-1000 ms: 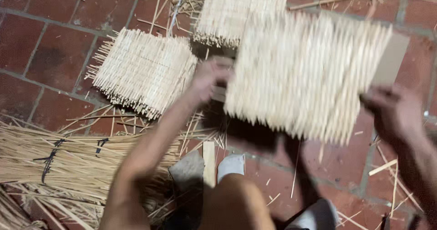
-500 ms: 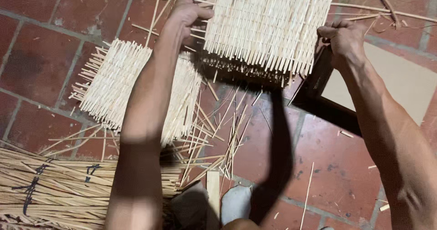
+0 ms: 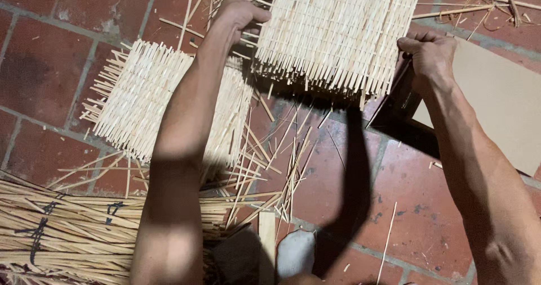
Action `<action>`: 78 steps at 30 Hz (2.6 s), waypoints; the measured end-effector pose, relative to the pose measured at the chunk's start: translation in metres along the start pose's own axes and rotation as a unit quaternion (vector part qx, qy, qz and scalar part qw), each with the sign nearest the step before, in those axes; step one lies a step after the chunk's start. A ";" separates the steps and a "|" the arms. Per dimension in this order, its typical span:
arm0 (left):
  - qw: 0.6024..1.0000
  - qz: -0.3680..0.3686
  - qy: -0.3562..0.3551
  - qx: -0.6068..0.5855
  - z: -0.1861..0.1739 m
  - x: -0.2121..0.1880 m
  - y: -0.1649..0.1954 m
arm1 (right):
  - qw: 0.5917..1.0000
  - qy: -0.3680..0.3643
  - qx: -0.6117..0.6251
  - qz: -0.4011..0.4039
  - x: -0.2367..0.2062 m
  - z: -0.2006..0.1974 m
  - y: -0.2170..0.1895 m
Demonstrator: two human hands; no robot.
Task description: The person assembles a small bamboo mat by applying adhesive to a cardboard base with a roller, then pressing a woven bamboo sheet onto it. The person repeats this process for multiple mats, stacking the finished units.
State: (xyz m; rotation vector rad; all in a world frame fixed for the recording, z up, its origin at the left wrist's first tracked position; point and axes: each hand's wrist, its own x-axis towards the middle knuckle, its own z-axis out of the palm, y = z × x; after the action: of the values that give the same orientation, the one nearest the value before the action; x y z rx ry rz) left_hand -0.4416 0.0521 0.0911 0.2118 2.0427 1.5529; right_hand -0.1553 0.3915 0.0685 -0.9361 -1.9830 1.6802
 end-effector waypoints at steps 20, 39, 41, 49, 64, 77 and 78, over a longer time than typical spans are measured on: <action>0.999 -0.010 0.049 -0.002 0.001 -0.026 0.017 | 0.997 0.010 -0.078 -0.016 -0.007 0.019 -0.007; 0.996 -0.037 0.071 0.037 0.002 -0.016 0.006 | 0.979 -0.010 -0.201 -0.032 -0.013 0.019 -0.022; 0.995 -0.043 0.072 0.049 0.004 -0.015 0.005 | 0.973 -0.014 -0.224 -0.045 -0.013 0.019 -0.021; 0.991 0.009 0.101 0.082 0.011 -0.031 0.014 | 0.865 0.014 -0.463 -0.194 -0.007 0.018 -0.005; 0.730 0.449 0.063 0.511 0.039 -0.019 -0.025 | 0.818 -0.069 -0.498 -0.280 -0.018 0.023 -0.018; 0.748 0.114 0.044 0.653 0.133 -0.082 0.032 | 0.743 -0.094 -0.565 -0.345 -0.014 0.038 -0.013; 0.760 0.117 0.046 0.637 0.134 -0.083 0.029 | 0.734 -0.084 -0.565 -0.367 -0.015 0.038 -0.012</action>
State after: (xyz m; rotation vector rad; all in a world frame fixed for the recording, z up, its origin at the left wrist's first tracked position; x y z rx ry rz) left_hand -0.3094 0.1365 0.1224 0.9110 2.8813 -0.0262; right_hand -0.1727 0.3527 0.0738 -0.1231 -2.9186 -0.0033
